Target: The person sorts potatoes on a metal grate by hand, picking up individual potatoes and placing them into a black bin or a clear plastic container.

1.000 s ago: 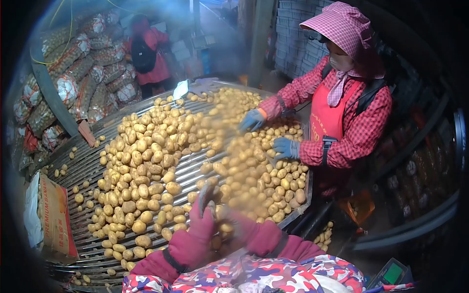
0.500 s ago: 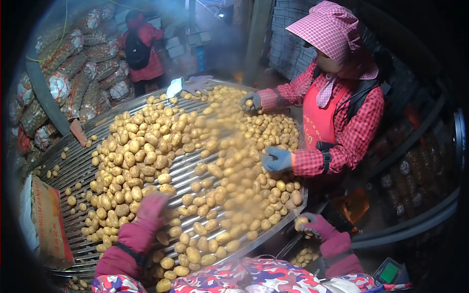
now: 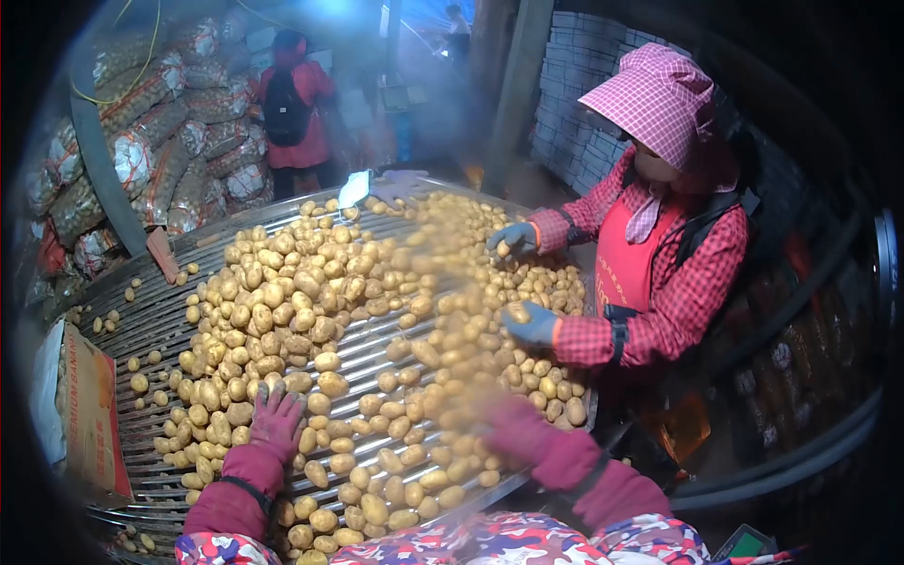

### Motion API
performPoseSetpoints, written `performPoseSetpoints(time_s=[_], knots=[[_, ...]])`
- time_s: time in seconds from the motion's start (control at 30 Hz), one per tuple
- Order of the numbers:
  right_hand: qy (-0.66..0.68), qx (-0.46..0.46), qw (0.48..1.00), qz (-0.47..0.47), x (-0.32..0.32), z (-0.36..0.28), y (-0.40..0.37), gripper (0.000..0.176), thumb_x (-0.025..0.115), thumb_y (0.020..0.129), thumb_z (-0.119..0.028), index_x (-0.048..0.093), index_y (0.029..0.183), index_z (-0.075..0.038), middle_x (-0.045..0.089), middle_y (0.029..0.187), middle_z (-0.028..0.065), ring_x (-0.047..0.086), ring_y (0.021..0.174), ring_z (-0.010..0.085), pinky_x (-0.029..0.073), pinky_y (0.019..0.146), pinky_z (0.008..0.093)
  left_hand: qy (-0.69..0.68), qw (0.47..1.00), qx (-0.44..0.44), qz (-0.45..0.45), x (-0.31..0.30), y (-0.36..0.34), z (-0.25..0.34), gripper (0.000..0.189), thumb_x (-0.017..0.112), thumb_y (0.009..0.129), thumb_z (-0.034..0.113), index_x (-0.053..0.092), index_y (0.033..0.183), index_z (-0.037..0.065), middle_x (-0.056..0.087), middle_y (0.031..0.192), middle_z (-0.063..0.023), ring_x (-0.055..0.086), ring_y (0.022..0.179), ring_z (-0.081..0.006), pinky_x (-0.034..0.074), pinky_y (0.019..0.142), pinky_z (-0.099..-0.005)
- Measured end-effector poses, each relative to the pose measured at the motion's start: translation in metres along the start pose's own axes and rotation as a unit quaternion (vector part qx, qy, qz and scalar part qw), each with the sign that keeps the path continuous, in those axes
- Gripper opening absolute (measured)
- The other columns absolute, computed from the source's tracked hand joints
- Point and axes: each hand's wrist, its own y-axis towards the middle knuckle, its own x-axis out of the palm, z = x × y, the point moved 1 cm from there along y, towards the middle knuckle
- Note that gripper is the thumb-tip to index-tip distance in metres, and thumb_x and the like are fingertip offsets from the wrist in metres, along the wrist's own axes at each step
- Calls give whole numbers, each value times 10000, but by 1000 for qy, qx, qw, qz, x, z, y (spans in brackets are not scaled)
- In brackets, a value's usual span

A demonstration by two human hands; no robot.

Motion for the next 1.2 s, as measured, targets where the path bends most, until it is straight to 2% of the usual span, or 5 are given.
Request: performPoseSetpoints(time_s=[0.07, 0.2, 0.4, 0.7, 1.2], knots=[[11, -173, 982, 73, 30, -19, 32, 380, 662, 870, -301, 607, 1175, -80, 585, 1110, 161, 549, 1080, 359, 426, 974, 508, 24, 1000, 4, -11, 8, -3, -4, 559, 621, 893, 319, 568, 1398, 84, 549, 1432, -139, 338, 1464, -374, 131, 1237, -621], [-119, -234, 963, -57, 47, -68, 76, 649, 679, 861, -316, 512, 1446, -90, 504, 1453, 200, 419, 1402, 369, 319, 1174, 482, 34, 999, 11, 1, 10, -4, -6, 577, 612, 899, 346, 558, 1409, 83, 539, 1444, -142, 335, 1466, -375, 146, 1224, -638], [129, -99, 977, -138, 37, -29, 91, 737, 689, 868, -394, 459, 1513, -121, 459, 1525, 195, 345, 1473, 364, 232, 1214, 551, 59, 998, 13, -10, 0, 0, -1, 589, 614, 903, 363, 547, 1417, 83, 544, 1431, -146, 345, 1458, -377, 166, 1208, -655], [-152, 91, 980, -89, 13, 38, 45, 686, 546, 961, -511, 370, 1551, -208, 374, 1594, 155, 344, 1443, 465, 221, 1182, 631, 13, 1000, -1, -21, -6, -1, -1, 547, 567, 950, 369, 534, 1421, 93, 517, 1469, -159, 333, 1472, -377, 165, 1205, -665], [-94, 224, 970, -24, 68, -70, -52, 741, 591, 921, -519, 416, 1530, -136, 410, 1566, 205, 337, 1456, 444, 204, 1224, 536, -64, 998, 5, 12, 8, -8, -8, 484, 521, 980, 315, 549, 1405, 85, 520, 1480, -145, 404, 1438, -347, 184, 1193, -677]])
